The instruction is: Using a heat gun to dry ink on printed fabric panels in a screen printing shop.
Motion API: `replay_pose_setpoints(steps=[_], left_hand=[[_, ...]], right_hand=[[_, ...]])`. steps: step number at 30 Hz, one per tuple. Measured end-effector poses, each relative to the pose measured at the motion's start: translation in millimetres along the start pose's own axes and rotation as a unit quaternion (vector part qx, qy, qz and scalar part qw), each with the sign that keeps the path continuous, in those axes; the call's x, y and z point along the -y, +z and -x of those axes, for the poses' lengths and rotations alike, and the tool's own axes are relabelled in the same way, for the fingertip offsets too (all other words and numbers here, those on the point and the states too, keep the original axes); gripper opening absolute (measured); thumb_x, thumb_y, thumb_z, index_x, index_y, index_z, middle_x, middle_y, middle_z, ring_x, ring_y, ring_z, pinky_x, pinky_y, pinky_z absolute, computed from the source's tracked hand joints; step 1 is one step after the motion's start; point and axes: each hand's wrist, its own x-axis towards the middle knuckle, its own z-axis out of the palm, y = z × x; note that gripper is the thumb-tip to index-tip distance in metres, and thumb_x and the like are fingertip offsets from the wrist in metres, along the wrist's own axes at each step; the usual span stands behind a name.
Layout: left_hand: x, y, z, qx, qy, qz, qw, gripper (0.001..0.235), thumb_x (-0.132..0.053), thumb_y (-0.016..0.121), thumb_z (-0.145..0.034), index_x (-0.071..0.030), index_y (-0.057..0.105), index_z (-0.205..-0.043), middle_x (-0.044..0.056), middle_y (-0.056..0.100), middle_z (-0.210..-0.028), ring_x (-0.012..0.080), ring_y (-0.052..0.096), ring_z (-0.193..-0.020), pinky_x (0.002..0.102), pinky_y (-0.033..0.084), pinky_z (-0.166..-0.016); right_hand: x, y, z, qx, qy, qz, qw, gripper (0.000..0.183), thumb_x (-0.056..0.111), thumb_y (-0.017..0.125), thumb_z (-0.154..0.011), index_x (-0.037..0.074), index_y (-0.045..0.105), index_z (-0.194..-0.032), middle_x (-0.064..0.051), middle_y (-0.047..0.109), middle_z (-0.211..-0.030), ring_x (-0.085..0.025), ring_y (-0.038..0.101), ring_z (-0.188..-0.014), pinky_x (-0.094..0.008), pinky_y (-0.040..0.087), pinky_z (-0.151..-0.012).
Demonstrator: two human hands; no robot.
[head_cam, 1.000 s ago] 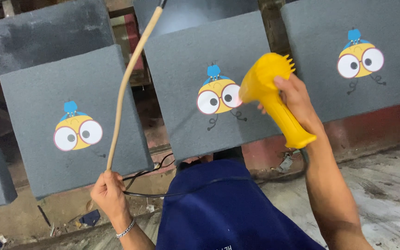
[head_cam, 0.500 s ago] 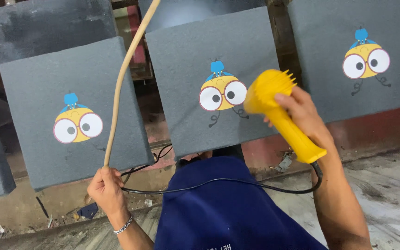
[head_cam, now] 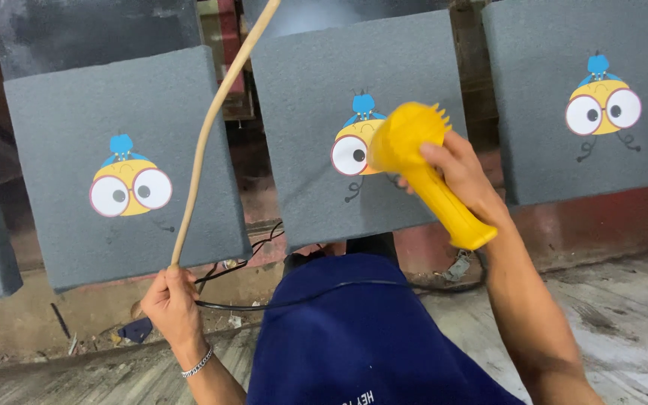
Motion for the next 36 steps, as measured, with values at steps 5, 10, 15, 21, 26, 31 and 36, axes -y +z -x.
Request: replay_pose_setpoints(steps=[5, 10, 15, 21, 26, 31, 36], left_hand=[[13.1, -7.5, 2.9, -0.023, 0.009, 0.016, 1.0, 0.049, -0.03, 0.053, -0.116, -0.007, 0.062, -0.073, 0.0, 0.051, -0.058, 0.0083, 0.045, -0.054, 0.025, 0.038, -0.059], [7.5, -3.4, 6.7, -0.022, -0.017, 0.01, 1.0, 0.047, -0.028, 0.053, -0.116, -0.008, 0.063, -0.074, -0.001, 0.048, -0.055, 0.0073, 0.044, -0.053, 0.024, 0.037, -0.057], [-15.0, -6.4, 6.3, -0.043, -0.044, -0.034, 0.998, 0.049, -0.018, 0.053, -0.111, -0.007, 0.058, -0.064, 0.0, 0.047, -0.052, 0.0098, 0.044, -0.055, 0.029, 0.041, -0.063], [9.3, -3.5, 6.9, -0.029, -0.045, 0.021, 0.998, 0.046, -0.027, 0.055, -0.111, -0.007, 0.066, -0.072, -0.001, 0.046, -0.053, 0.0083, 0.041, -0.053, 0.025, 0.037, -0.055], [3.3, -3.1, 8.2, -0.032, -0.041, 0.016, 0.999, 0.047, -0.031, 0.056, -0.11, -0.007, 0.065, -0.07, 0.0, 0.046, -0.053, 0.0097, 0.041, -0.054, 0.028, 0.037, -0.057], [-3.7, 1.1, 9.5, -0.035, -0.072, 0.018, 0.997, 0.05, -0.027, 0.056, -0.11, -0.006, 0.062, -0.066, 0.0, 0.044, -0.053, 0.0104, 0.04, -0.055, 0.029, 0.035, -0.057], [-2.6, -1.1, 11.4, -0.037, -0.051, 0.002, 0.998, 0.054, -0.025, 0.056, -0.11, -0.009, 0.046, -0.059, -0.001, 0.049, -0.057, 0.009, 0.047, -0.061, 0.027, 0.039, -0.062]], right_hand=[[15.4, -7.3, 6.6, -0.054, 0.0, 0.073, 0.996, 0.038, 0.033, 0.061, -0.094, 0.005, 0.054, -0.119, -0.019, 0.07, -0.095, -0.029, 0.072, -0.072, -0.037, 0.059, -0.062], [15.9, 7.6, -6.6, -0.001, 0.028, 0.04, 0.999, 0.041, 0.031, 0.061, -0.092, -0.001, 0.056, -0.117, -0.026, 0.071, -0.091, -0.034, 0.073, -0.072, -0.04, 0.059, -0.062], [48.7, 25.7, -2.1, -0.082, -0.009, 0.15, 0.985, 0.035, 0.041, 0.061, -0.091, 0.013, 0.06, -0.112, -0.004, 0.06, -0.094, -0.016, 0.059, -0.078, -0.031, 0.046, -0.068], [17.2, 32.9, -11.0, 0.022, 0.062, 0.019, 0.998, 0.035, 0.026, 0.056, -0.094, -0.006, 0.062, -0.105, -0.027, 0.071, -0.078, -0.033, 0.071, -0.068, -0.039, 0.056, -0.06], [48.0, 40.1, -0.7, -0.051, 0.045, 0.095, 0.993, 0.042, 0.032, 0.062, -0.09, 0.008, 0.061, -0.125, -0.014, 0.07, -0.101, -0.025, 0.069, -0.075, -0.036, 0.053, -0.064], [21.2, 32.6, -9.0, 0.005, 0.112, 0.088, 0.99, 0.041, 0.025, 0.063, -0.09, 0.005, 0.063, -0.126, -0.016, 0.072, -0.105, -0.034, 0.074, -0.074, -0.037, 0.056, -0.062], [8.3, 40.5, -29.9, -0.012, -0.017, 0.057, 0.998, 0.034, 0.03, 0.064, -0.093, 0.006, 0.059, -0.117, -0.014, 0.071, -0.095, -0.028, 0.072, -0.069, -0.037, 0.058, -0.061]])
